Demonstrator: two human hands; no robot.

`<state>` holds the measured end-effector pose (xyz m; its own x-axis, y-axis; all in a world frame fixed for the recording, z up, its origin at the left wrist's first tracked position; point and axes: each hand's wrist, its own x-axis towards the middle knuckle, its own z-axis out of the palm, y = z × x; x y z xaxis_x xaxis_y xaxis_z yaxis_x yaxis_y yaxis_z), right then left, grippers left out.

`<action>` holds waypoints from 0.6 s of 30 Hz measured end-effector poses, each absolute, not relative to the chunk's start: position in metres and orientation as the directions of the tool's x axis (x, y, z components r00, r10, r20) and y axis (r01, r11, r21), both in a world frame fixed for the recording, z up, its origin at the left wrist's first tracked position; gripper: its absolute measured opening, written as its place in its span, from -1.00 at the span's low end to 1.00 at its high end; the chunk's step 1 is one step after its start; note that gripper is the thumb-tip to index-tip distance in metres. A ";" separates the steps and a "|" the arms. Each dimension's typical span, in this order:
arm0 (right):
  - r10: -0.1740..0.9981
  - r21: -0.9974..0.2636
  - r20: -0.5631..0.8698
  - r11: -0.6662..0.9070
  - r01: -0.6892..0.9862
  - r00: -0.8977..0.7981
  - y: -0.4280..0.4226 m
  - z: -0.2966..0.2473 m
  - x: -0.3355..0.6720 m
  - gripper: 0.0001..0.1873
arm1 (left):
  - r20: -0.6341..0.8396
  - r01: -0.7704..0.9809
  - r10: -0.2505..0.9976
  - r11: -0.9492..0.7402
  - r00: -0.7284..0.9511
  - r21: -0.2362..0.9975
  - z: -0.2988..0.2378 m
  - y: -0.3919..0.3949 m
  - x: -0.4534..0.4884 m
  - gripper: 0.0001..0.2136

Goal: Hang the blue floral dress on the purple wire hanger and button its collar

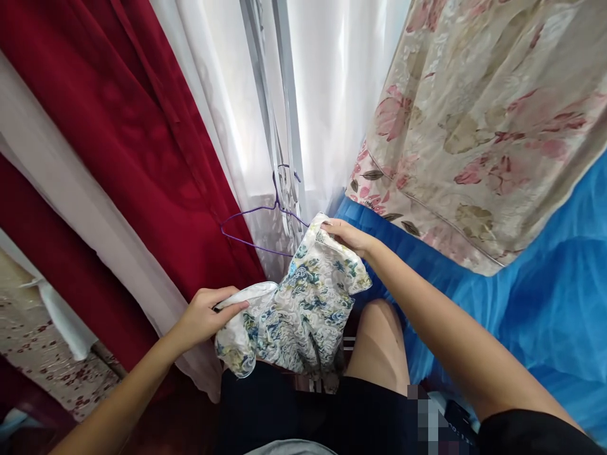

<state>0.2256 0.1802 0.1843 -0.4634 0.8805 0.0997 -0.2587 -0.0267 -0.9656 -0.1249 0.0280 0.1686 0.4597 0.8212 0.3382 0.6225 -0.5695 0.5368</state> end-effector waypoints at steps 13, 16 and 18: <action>0.808 -0.989 0.059 -0.033 -0.145 -0.586 0.164 0.211 0.232 -0.65 | 0.351 0.873 0.837 -0.478 0.420 0.095 0.154 0.146 -0.216 -0.76; 0.794 -0.990 0.054 -0.038 -0.137 -0.606 0.161 0.215 0.231 -0.69 | 0.416 0.900 0.840 -0.423 0.347 0.104 0.178 0.169 -0.222 -0.71; 0.783 -0.989 0.057 -0.039 -0.141 -0.620 0.161 0.216 0.231 -0.72 | 0.492 0.899 0.816 -0.416 0.304 0.134 0.197 0.182 -0.218 -0.71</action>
<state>0.2312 0.1605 0.2162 -0.6198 0.7827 0.0572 -0.1407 -0.0391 -0.9893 -0.2176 0.1819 0.1972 0.3042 0.8157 0.4921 0.8992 -0.4163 0.1343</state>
